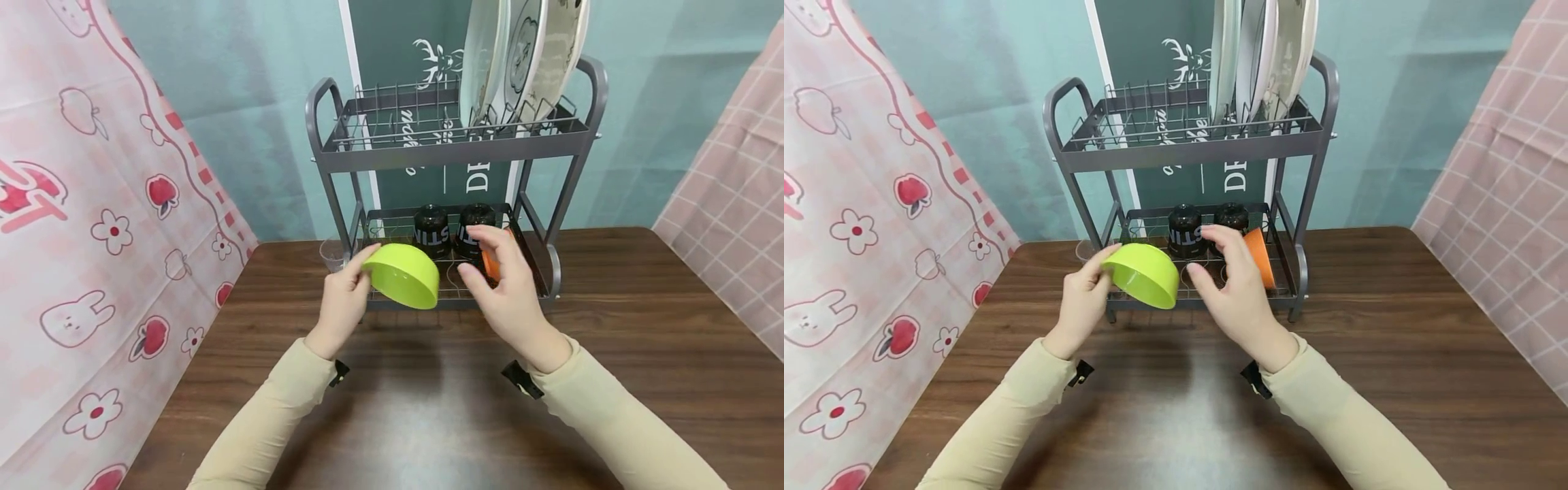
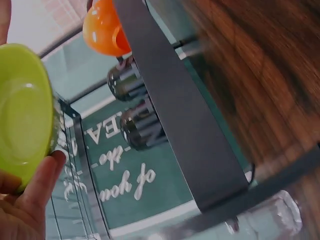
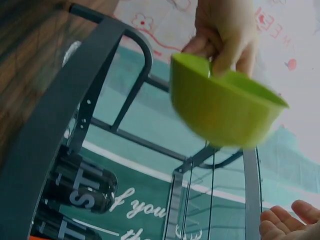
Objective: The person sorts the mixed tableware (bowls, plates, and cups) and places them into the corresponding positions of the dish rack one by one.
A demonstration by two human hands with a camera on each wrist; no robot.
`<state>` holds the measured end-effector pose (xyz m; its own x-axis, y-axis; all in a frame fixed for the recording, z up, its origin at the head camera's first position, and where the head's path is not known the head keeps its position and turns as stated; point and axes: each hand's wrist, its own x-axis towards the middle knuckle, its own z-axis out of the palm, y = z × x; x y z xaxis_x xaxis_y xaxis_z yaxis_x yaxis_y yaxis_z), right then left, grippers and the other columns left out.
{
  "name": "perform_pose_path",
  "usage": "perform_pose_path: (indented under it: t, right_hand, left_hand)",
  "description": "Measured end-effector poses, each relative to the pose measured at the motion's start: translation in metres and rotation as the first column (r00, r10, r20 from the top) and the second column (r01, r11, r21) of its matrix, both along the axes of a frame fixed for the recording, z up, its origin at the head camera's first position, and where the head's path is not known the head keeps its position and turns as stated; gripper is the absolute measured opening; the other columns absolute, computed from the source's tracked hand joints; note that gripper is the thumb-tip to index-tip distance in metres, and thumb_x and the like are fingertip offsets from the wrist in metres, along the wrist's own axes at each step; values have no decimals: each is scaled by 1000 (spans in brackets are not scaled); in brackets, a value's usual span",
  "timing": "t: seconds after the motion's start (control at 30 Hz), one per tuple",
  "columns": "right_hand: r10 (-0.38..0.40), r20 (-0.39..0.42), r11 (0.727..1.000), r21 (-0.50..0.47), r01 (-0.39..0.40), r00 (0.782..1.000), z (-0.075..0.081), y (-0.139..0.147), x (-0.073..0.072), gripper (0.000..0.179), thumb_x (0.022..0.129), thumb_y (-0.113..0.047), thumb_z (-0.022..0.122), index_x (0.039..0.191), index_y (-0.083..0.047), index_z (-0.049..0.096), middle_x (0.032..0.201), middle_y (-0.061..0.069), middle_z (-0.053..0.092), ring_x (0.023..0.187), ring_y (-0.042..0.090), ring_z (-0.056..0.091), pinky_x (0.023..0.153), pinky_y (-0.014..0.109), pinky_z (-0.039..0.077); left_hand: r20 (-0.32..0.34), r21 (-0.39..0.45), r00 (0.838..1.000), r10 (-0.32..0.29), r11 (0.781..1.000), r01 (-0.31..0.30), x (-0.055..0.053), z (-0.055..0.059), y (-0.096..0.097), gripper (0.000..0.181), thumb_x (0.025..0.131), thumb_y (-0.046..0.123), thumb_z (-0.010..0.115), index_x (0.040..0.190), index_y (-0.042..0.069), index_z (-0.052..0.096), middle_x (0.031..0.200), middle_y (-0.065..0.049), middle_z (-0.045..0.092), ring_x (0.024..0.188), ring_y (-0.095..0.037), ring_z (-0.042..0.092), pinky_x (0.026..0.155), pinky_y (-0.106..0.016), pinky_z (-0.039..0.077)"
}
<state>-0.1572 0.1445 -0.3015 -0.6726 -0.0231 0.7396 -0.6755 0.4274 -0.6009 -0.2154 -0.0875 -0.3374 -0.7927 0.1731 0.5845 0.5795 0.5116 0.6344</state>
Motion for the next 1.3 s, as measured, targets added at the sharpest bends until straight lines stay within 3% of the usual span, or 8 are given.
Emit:
perform_pose_path:
  t: [0.13,0.3,0.43,0.63,0.77,1.0,1.2,1.3]
  right_hand:
    - [-39,48,991,130,33,998,-5,-6,2,52,80,-3,67,128,-2,46,133,12,47,124,22,44,105,27,35]
    - [-101,76,958,276,77,992,-9,-12,4,62,78,-17,73,131,-1,43,138,12,43,127,24,42,103,42,37]
    - [-126,122,939,334,79,984,-12,-15,5,66,79,-22,73,132,0,41,139,14,41,127,26,42,102,42,38]
    - [-163,260,924,380,55,952,-17,-15,3,64,83,-24,68,136,-2,38,141,13,40,121,25,46,94,42,44]
    - [-189,351,917,396,38,917,-20,-14,2,61,87,-19,60,140,-6,34,144,10,38,118,24,48,94,43,44]
    - [-204,434,908,418,4,878,-27,-15,-1,48,93,-8,45,140,-12,38,141,7,44,124,25,48,99,46,41]
    - [-185,496,934,358,-6,849,-34,-12,-7,39,97,-8,39,135,-14,46,133,8,52,112,24,55,92,45,46]
    - [-155,524,954,299,-11,837,-36,-8,-10,37,97,-8,38,132,-14,49,130,8,55,109,24,57,90,44,48]
  left_hand:
    - [-55,-124,998,-12,992,5,6,-1,12,39,93,2,48,127,18,57,86,-9,70,44,-8,36,45,-21,35]
    - [-203,-296,979,-25,954,-37,12,0,24,37,92,2,51,126,14,56,106,-8,69,67,-15,64,60,-25,51]
    - [-365,-403,930,-50,909,-110,18,2,30,38,88,-2,55,124,8,56,103,-9,70,82,-20,69,64,-27,54]
    - [-554,-489,830,-62,831,-264,26,5,39,45,75,-6,64,119,5,57,91,-8,69,58,-16,64,49,-24,49]
    - [-604,-509,795,-51,792,-336,32,6,43,42,75,-4,63,116,5,60,84,-7,68,48,-14,57,42,-24,46]
    - [-592,-547,803,-61,762,-346,37,6,45,36,80,-1,60,115,5,61,80,-7,67,52,-13,58,45,-24,48]
    - [-603,-543,794,-78,769,-337,38,6,46,34,80,-2,59,113,5,60,82,-7,69,63,-16,63,54,-25,52]
    - [-597,-531,797,-86,788,-313,38,5,46,31,80,-1,61,110,4,61,82,-6,69,66,-16,64,57,-25,53]
